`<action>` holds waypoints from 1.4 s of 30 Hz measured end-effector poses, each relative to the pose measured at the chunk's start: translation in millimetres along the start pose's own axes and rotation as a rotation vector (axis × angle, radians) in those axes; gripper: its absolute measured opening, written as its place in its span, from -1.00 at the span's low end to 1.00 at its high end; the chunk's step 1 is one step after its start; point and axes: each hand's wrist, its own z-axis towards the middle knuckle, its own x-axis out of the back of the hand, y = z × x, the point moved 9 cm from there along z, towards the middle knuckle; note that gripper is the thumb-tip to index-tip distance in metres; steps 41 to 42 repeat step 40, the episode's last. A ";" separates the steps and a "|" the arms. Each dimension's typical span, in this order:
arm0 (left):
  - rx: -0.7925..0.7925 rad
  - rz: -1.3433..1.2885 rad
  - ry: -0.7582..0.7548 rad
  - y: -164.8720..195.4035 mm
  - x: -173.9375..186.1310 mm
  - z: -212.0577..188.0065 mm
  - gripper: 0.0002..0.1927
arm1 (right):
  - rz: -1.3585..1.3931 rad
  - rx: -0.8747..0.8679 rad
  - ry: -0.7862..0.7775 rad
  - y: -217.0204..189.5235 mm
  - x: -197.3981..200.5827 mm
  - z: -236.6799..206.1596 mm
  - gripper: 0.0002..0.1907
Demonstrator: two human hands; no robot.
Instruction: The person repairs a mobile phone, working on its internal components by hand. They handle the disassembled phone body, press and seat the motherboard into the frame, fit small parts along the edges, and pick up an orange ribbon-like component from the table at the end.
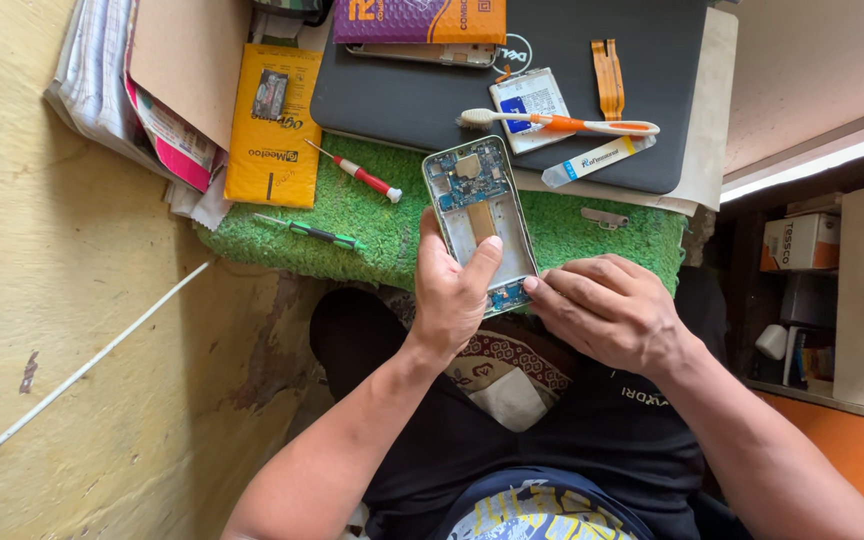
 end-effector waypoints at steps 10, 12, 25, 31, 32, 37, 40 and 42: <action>-0.034 -0.042 -0.103 9.8 -14.7 -1.0 -0.68 | 0.135 -0.157 0.009 14.9 0.1 -2.1 -0.59; -0.041 -0.032 -0.129 13.1 -15.6 0.7 -0.71 | 0.155 -0.272 0.118 33.1 10.7 -2.5 -0.68; -0.029 -0.034 -0.179 6.9 -12.7 3.3 -0.70 | -0.150 -0.967 -0.259 201.6 18.3 70.1 -0.41; -0.019 -0.073 -0.187 8.8 -14.5 2.3 -0.68 | -0.079 -1.099 -0.242 204.4 16.2 77.7 -0.43; -0.031 -0.073 -0.192 11.0 -15.4 3.1 -0.68 | 0.010 -1.106 -0.213 205.2 14.3 79.0 -0.49; 0.014 -0.130 -0.187 9.4 -15.0 5.7 -0.66 | 0.282 -0.954 -0.011 196.9 16.8 86.1 -0.79; 0.025 -0.138 -0.181 5.2 -14.2 8.5 -0.65 | 0.304 -0.685 0.137 178.2 32.0 89.5 -0.86; 0.025 -0.138 -0.181 5.2 -14.2 8.5 -0.65 | 0.304 -0.685 0.137 178.2 32.0 89.5 -0.86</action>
